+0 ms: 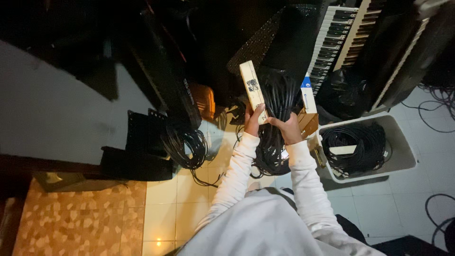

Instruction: The person organizes coils of black cables and power strips by hand, placing them into a white plastic bin on the floor in a room with musical instruments.

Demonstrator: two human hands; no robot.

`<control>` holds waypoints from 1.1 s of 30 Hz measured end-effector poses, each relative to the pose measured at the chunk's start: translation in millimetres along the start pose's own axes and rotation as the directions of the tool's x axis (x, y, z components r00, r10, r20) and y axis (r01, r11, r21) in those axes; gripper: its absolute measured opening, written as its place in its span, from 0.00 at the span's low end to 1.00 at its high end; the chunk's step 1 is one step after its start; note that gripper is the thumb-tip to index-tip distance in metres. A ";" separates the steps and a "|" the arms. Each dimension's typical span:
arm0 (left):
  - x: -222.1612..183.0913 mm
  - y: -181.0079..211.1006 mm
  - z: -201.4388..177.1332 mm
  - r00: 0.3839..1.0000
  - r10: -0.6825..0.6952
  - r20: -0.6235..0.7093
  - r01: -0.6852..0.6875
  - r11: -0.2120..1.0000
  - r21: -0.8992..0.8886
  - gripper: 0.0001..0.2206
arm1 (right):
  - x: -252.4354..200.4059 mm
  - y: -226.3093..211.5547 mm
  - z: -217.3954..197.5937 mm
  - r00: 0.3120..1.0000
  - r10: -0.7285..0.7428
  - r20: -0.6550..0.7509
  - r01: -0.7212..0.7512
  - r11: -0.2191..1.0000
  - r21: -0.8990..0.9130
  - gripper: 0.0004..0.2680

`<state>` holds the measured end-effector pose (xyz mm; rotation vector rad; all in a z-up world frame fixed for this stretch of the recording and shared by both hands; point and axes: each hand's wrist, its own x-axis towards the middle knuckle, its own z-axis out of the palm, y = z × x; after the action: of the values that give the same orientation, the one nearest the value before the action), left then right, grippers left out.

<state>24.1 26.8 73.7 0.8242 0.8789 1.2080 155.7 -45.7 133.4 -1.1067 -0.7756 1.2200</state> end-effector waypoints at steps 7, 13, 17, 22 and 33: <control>-5.5 -11.6 19.2 0.999 0.024 -0.038 -0.025 1.000 -0.002 0.23 | -2.6 -16.5 -18.1 0.999 0.041 0.019 -0.042 0.995 0.094 0.11; -37.2 5.0 43.7 0.998 0.008 -0.063 -0.004 0.998 0.061 0.24 | -14.7 -22.5 -38.9 0.997 -0.008 0.072 0.007 1.000 0.005 0.09; -44.4 10.9 54.3 0.998 -0.028 -0.053 0.030 0.998 0.053 0.24 | -15.9 -30.5 -46.6 0.995 -0.025 0.092 0.038 0.990 -0.137 0.10; -61.2 8.1 60.3 0.988 -0.125 -0.089 0.121 0.991 -0.049 0.24 | -25.1 -44.1 -54.0 0.995 0.001 0.098 0.025 0.963 -0.267 0.10; -53.1 3.7 81.7 0.968 -0.249 -0.014 0.247 0.965 -0.083 0.22 | -41.7 -51.0 -68.9 0.999 -0.037 -0.033 0.030 0.980 -0.194 0.14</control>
<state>89.2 -30.1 119.0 0.6149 0.9176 1.0279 226.8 -101.2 164.1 -1.2657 -0.8964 1.1105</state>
